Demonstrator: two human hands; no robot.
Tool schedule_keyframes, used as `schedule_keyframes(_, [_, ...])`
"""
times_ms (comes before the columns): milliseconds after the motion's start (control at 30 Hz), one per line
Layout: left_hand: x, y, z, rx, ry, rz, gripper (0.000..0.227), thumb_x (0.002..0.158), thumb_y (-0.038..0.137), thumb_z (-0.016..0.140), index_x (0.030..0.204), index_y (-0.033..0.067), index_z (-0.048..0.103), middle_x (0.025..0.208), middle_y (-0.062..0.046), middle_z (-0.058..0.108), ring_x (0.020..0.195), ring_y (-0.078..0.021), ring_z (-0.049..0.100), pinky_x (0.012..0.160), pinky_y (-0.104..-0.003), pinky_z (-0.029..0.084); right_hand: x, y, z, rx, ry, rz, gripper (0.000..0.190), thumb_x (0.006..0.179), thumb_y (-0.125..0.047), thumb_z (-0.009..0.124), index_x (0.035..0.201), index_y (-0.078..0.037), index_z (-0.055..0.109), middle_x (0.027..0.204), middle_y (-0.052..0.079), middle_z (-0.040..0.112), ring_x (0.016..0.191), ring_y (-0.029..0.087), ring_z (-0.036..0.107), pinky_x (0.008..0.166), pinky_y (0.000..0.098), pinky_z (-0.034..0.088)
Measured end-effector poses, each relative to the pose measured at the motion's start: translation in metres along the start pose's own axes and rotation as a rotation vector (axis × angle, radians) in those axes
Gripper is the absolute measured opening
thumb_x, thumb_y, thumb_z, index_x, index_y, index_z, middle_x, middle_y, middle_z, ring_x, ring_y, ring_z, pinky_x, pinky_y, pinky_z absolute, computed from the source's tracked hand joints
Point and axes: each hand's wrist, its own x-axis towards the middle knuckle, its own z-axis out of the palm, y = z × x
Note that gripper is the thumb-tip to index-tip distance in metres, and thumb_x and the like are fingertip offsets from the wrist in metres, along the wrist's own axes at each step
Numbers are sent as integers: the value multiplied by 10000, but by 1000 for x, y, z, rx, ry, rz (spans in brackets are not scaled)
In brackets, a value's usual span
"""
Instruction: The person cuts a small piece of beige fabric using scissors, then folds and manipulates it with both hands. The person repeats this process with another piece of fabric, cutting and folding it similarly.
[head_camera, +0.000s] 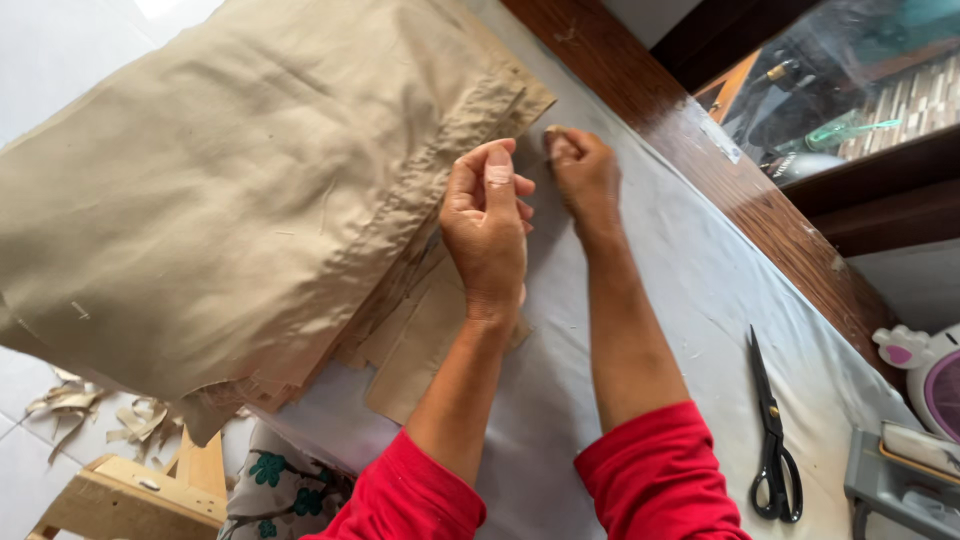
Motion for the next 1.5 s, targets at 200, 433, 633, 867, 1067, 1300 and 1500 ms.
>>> schedule_keyframes(200, [6,-19,2,-1,6,-49,179,1016,257,620,1085,145,741,687,-80,692,566,-120,607,448,-267,520,-78,-2,-39,204,-199,-102,230,1001,-194,671,1138,-37,768,865,166,730,716,193,659,618,346,568])
schedule_keyframes(433, [-20,-12,-4,389,-228,-23,189,986,536,589,1078,413,699,724,170,706,736,-36,725,764,-231,591,-154,-24,-26,153,-296,-203,167,943,-197,712,1050,-71,734,940,148,676,846,257,636,758,389,519])
schedule_keyframes(633, [-34,30,-84,775,-629,512,157,964,239,617,1103,214,687,933,-60,736,893,-347,748,751,-468,612,-196,-29,-44,65,-331,-350,131,875,-199,760,946,-111,693,1031,126,612,1001,333,608,924,441,460])
schedule_keyframes(867, [-48,17,-182,1381,-510,677,432,971,275,670,1354,84,605,1227,-176,624,1035,-419,675,857,-503,569,-223,-31,-44,108,-248,-358,199,883,-165,786,1057,-143,693,1128,107,567,1087,341,602,1006,456,440])
schedule_keyframes(1067, [-51,8,-183,1411,-495,832,442,959,258,681,1357,76,616,1247,-153,634,1130,-344,660,915,-466,553,-233,-49,-42,133,-194,-173,150,932,-165,742,1075,-208,726,1152,51,542,1120,269,559,1002,417,416])
schedule_keyframes(1300, [-46,19,-190,910,-556,715,223,936,87,705,1143,166,682,1003,-35,693,969,-269,727,846,-385,584,-254,-66,-48,279,28,-368,28,979,-143,650,958,-127,640,1121,70,549,1197,266,530,1054,427,355])
schedule_keyframes(1500, [-42,14,-193,950,-633,627,190,899,223,770,1068,251,687,963,47,662,939,-196,711,826,-337,565,-254,-45,-60,676,-280,-208,73,1044,-63,600,1086,-3,605,1050,126,622,1033,175,625,929,320,482])
